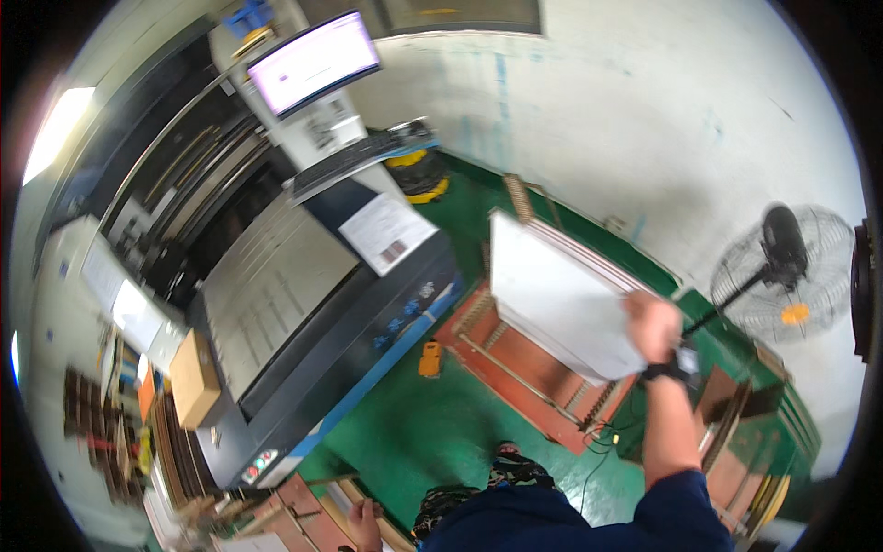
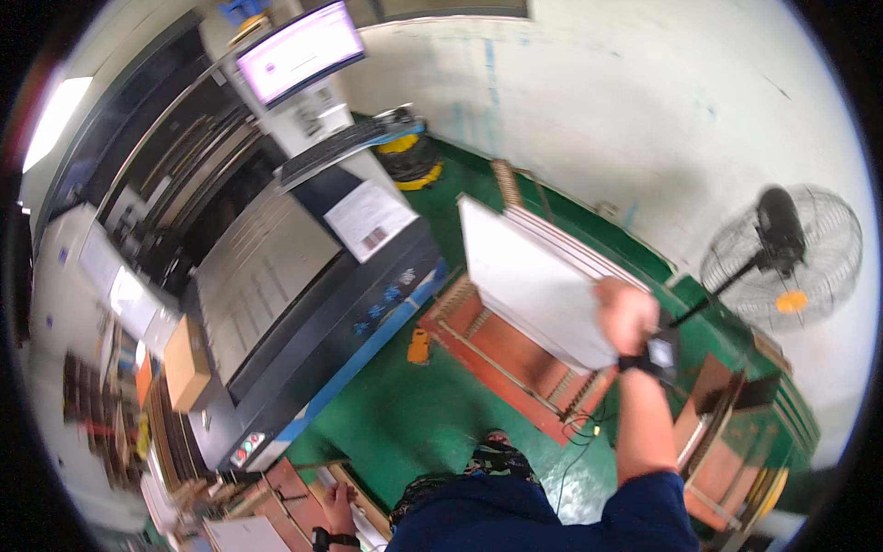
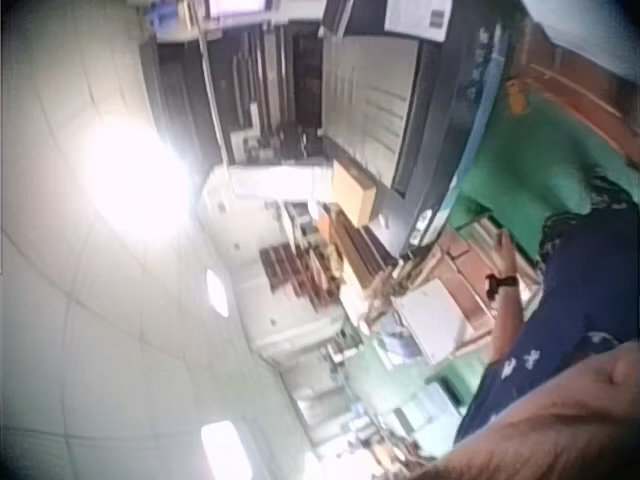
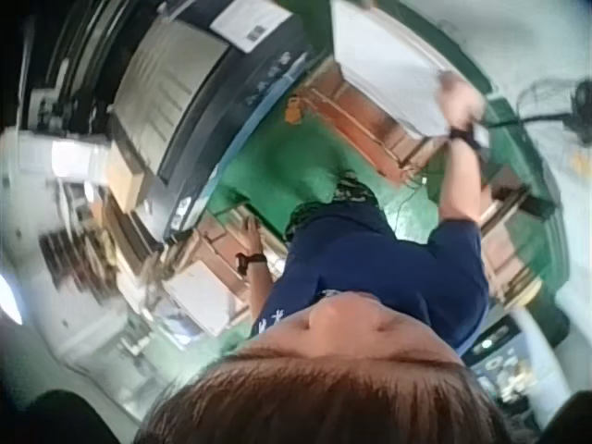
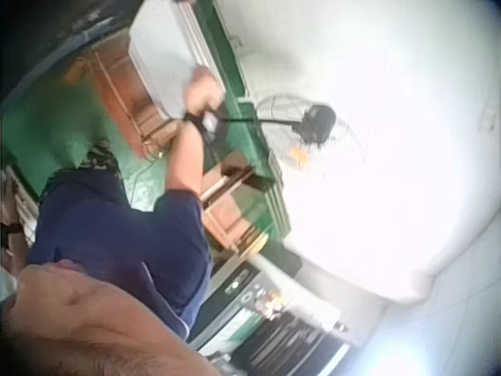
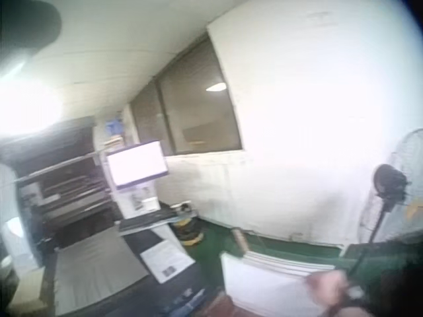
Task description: The person removes a green circuit board from a machine, places it on a rack, and then tears a piece of tape to place on their clothing. They then pick up a white board, turn it over, and place it into the machine to be processed.
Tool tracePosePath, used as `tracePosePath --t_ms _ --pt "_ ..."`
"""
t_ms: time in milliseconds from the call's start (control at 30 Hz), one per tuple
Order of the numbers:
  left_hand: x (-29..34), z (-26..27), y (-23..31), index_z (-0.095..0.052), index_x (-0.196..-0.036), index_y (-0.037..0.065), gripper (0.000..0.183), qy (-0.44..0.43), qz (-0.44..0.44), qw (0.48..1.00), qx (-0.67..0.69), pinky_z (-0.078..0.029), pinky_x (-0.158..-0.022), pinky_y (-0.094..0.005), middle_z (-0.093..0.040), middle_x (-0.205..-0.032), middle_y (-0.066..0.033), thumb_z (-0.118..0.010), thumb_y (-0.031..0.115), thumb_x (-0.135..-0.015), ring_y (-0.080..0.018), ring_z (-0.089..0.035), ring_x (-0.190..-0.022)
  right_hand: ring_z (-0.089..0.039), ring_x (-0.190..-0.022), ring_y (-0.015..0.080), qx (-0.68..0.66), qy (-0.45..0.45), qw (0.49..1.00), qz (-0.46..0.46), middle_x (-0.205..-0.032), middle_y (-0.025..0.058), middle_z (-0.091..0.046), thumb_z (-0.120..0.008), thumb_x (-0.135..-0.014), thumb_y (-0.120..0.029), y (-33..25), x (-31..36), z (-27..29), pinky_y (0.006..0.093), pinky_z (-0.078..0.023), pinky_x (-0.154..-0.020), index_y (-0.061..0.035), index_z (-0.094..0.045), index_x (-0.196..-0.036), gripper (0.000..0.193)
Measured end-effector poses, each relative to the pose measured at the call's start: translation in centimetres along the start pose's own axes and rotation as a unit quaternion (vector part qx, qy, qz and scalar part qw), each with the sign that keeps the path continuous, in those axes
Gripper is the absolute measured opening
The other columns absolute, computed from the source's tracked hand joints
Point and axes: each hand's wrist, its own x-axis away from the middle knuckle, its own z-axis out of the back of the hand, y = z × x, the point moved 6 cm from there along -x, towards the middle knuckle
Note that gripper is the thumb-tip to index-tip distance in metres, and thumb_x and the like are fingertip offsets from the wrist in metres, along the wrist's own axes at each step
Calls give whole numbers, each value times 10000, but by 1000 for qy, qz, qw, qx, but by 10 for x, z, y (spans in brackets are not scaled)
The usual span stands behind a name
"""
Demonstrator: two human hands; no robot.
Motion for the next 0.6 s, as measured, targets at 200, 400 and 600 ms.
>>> tracePosePath --t_ms 200,400,600 --pt "14 -47 59 -573 -883 -33 162 -26 -29 998 48 -479 -675 -249 -617 -760 -83 -553 126 -862 -141 -598 -715 -402 -609 74 -431 21 884 -179 -632 -18 -493 -561 -810 -52 36 -1 61 229 -343 -568 -23 -531 -691 126" --pt "32 -96 145 -572 -888 -21 136 -112 -122 980 108 -456 -699 -256 -605 -779 -55 -523 106 -881 -137 -569 -731 -519 -746 134 -748 -41 602 -275 -789 23 -585 -617 -807 -119 -39 46 -43 275 -414 -735 -48 -535 -732 132" --pt "33 -88 190 -578 -914 1 186 -111 -141 970 165 -439 -737 -247 -601 -842 -37 -467 150 -917 -120 -555 -798 -555 -827 212 -815 -139 505 -248 -869 67 -618 -640 -766 -121 -115 41 -63 358 -425 -824 -45 -541 -736 128"
